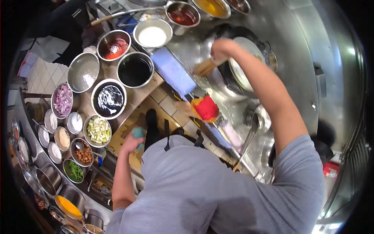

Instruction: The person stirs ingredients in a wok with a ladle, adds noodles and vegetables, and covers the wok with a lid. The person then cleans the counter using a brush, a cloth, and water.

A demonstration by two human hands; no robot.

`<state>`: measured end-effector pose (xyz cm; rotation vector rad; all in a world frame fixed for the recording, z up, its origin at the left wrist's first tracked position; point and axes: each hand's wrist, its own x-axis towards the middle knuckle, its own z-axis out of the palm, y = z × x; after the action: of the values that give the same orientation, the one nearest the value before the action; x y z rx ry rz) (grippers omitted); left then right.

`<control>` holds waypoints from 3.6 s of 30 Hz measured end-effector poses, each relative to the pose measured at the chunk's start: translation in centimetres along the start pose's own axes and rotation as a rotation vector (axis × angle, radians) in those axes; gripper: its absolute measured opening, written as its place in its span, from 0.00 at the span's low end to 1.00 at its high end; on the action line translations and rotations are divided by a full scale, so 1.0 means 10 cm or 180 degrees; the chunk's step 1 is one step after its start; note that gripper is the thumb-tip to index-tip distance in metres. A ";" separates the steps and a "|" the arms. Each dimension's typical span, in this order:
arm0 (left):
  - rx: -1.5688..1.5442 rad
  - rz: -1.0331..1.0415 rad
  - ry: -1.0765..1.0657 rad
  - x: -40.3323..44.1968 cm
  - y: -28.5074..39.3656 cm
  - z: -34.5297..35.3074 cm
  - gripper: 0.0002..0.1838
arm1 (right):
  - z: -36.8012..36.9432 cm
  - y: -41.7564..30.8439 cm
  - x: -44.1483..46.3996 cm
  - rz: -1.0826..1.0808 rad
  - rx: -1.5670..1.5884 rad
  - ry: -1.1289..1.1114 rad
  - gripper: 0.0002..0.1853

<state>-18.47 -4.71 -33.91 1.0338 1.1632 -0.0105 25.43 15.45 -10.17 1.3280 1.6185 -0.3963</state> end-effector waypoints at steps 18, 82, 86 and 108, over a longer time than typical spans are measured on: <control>0.4280 0.1919 -0.0287 0.70 2.13 2.40 0.29 | 1.00 -0.50 0.23 0.0780 0.2000 0.1529 0.14; 0.5087 0.1176 -0.0260 0.57 2.21 2.52 0.41 | 3.44 -0.06 -1.77 0.0916 0.1815 0.1148 0.14; 0.5121 0.1301 -0.0272 0.61 2.22 2.50 0.41 | 3.60 -0.59 -1.68 0.1054 0.2260 0.0705 0.15; 0.5218 0.2501 0.0907 0.37 2.48 2.90 0.41 | 4.84 -0.42 -3.36 0.1828 0.5233 0.0995 0.24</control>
<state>17.07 -8.27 -19.91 2.9640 0.7482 -0.2310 42.16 -41.07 -7.05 3.0408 0.8036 -1.3254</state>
